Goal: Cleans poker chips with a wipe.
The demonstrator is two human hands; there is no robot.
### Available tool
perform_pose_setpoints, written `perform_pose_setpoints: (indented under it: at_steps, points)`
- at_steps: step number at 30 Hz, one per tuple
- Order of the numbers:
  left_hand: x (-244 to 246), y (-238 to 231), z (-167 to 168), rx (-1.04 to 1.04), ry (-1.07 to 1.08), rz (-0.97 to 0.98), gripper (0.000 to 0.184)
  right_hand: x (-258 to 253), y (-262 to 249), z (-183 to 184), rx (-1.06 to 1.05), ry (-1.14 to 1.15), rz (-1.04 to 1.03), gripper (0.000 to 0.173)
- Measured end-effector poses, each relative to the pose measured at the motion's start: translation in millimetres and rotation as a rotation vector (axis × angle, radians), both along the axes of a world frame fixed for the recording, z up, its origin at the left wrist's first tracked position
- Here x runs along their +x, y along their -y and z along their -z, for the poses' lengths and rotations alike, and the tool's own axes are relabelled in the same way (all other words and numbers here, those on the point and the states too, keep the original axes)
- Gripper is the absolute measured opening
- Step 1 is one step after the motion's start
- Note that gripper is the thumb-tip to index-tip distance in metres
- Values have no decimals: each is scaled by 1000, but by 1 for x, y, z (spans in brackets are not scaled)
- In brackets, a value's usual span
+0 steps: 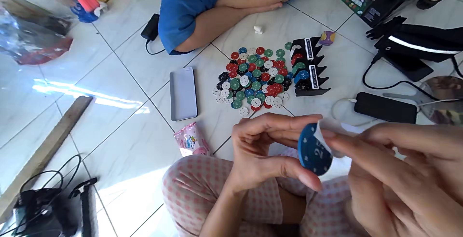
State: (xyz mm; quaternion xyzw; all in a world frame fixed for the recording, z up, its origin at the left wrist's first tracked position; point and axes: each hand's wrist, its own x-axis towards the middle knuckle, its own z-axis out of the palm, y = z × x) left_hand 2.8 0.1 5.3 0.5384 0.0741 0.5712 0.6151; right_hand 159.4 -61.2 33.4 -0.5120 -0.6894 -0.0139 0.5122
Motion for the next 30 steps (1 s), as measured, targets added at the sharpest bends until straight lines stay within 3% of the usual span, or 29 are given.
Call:
perform_pose_setpoints:
  at_steps: [17, 30]
  points:
    - [-6, -4, 0, 20, -74, 123, 30, -3, 3, -4, 3, 15, -85, 12]
    - [-4, -4, 1, 6, -28, 31, 37, -2, 1, 0, -26, 23, 60, 19]
